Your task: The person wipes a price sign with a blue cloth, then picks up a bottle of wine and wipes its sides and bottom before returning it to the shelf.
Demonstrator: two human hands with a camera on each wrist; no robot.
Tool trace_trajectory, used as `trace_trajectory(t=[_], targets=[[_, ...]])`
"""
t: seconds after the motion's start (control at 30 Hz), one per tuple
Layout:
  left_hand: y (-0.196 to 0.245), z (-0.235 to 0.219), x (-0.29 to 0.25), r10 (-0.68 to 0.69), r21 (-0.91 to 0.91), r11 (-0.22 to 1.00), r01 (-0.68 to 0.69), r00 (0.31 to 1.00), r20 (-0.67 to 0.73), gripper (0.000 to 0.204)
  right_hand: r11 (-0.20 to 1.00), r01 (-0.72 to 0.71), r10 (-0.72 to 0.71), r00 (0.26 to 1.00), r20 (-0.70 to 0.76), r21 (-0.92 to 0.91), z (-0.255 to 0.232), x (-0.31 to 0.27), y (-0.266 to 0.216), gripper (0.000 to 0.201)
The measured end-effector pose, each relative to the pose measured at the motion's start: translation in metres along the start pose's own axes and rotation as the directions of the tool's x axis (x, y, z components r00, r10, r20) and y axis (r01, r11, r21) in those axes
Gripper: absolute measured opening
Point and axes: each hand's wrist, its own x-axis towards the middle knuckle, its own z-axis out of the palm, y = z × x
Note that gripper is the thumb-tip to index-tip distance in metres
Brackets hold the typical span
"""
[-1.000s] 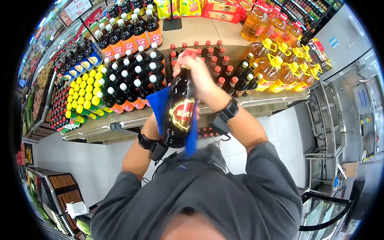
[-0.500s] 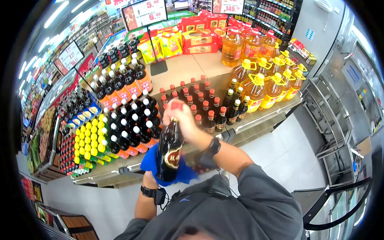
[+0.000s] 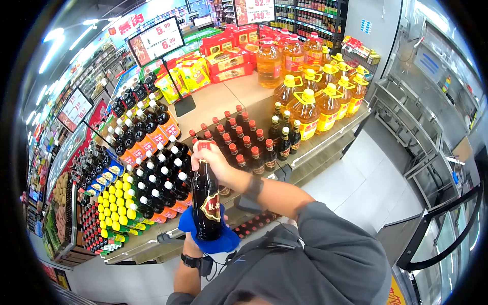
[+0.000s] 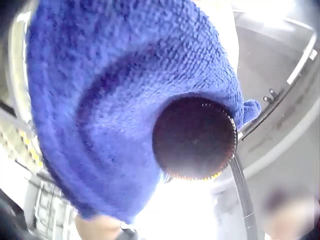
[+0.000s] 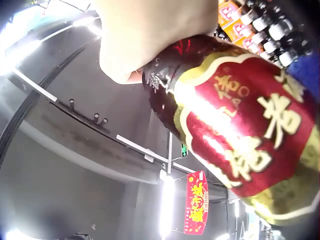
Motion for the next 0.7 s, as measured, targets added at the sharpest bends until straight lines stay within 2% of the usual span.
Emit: trace_trajectory(t=[0.03,0.1,0.13,0.17,0.2,0.23,0.27,0.3,0.33,0.37,0.4,0.47,0.5,0.53,0.6,0.63,0.67,0.7], targets=[[-0.001,0.005,0.003,0.002,-0.034,0.999,-0.002,1.000,-0.009,0.074,0.999,0.013,-0.014,1.000,-0.015,-0.051,-0.003,0.002,0.006,0.009],[-0.006,0.013,0.012,0.007,-0.165,0.986,-0.026,0.993,-0.118,0.076,0.997,-0.043,0.042,0.999,-0.012,-0.069,-0.005,-0.002,0.020,0.010],[-0.009,0.012,0.013,0.033,-0.181,0.983,-0.043,0.998,-0.061,0.075,0.994,-0.069,0.069,0.998,-0.010,-0.080,-0.003,-0.006,0.025,0.010],[-0.012,0.009,0.014,0.061,-0.197,0.978,-0.060,0.998,-0.002,0.075,0.985,-0.159,0.159,0.987,-0.011,-0.065,0.012,-0.019,0.014,0.010],[-0.014,0.008,0.015,0.090,-0.215,0.974,-0.076,0.994,0.057,0.075,0.983,-0.160,0.172,0.974,0.145,-0.090,-0.005,-0.018,0.034,0.015],[-0.011,0.007,0.016,0.074,-0.198,0.978,-0.064,0.996,0.046,0.075,0.973,-0.152,0.172,0.980,0.103,-0.175,-0.001,-0.022,0.034,0.022],[-0.010,0.003,0.014,0.127,-0.108,0.987,-0.121,0.991,0.050,0.073,0.955,-0.145,0.167,0.984,0.064,-0.258,0.002,-0.024,0.035,0.029],[-0.009,-0.003,0.012,0.182,-0.014,0.983,-0.182,0.982,0.059,0.071,0.924,-0.043,0.099,0.987,0.128,-0.381,-0.006,-0.026,0.036,0.041],[-0.007,-0.007,0.010,0.237,0.083,0.967,-0.242,0.969,0.071,0.070,0.895,-0.002,0.019,0.999,0.034,-0.445,-0.007,-0.033,0.028,0.045],[-0.003,-0.009,0.007,0.341,0.158,0.930,-0.333,0.940,-0.023,0.068,0.836,0.038,-0.031,0.999,0.022,-0.547,-0.008,-0.047,0.016,0.048],[0.005,-0.011,0.010,0.416,0.080,0.905,-0.419,0.908,0.045,0.066,0.762,0.076,-0.083,0.996,0.019,-0.643,-0.003,-0.063,-0.001,0.052],[0.014,0.021,0.009,0.613,0.082,0.789,-0.609,0.790,-0.025,0.065,0.809,-0.001,0.018,1.000,0.024,-0.588,0.001,-0.099,0.000,0.066],[0.021,0.021,0.007,0.675,0.181,0.727,-0.662,0.738,-0.013,0.069,0.692,0.131,-0.026,0.987,0.158,-0.709,0.016,-0.112,-0.007,0.072],[0.024,0.031,0.006,0.682,0.223,0.710,-0.668,0.731,0.021,0.075,0.550,0.268,-0.045,0.955,0.292,-0.791,0.033,-0.123,-0.015,0.079],[0.015,0.047,0.011,0.790,0.266,0.587,-0.765,0.613,0.017,0.073,0.340,0.239,0.069,0.958,0.278,-0.909,0.054,-0.137,-0.011,0.091],[0.007,0.041,0.015,0.839,0.328,0.530,-0.782,0.540,-0.068,0.070,0.392,0.322,-0.127,0.947,0.296,-0.862,0.050,-0.137,0.005,0.091],[0.004,0.039,0.020,0.813,0.277,0.570,-0.774,0.580,-0.051,0.071,0.375,0.292,-0.125,0.956,0.264,-0.880,0.044,-0.136,0.010,0.089],[-0.001,0.034,0.024,0.836,0.279,0.542,-0.793,0.544,-0.079,0.071,0.357,0.263,-0.125,0.964,0.233,-0.896,0.040,-0.134,0.014,0.088]])
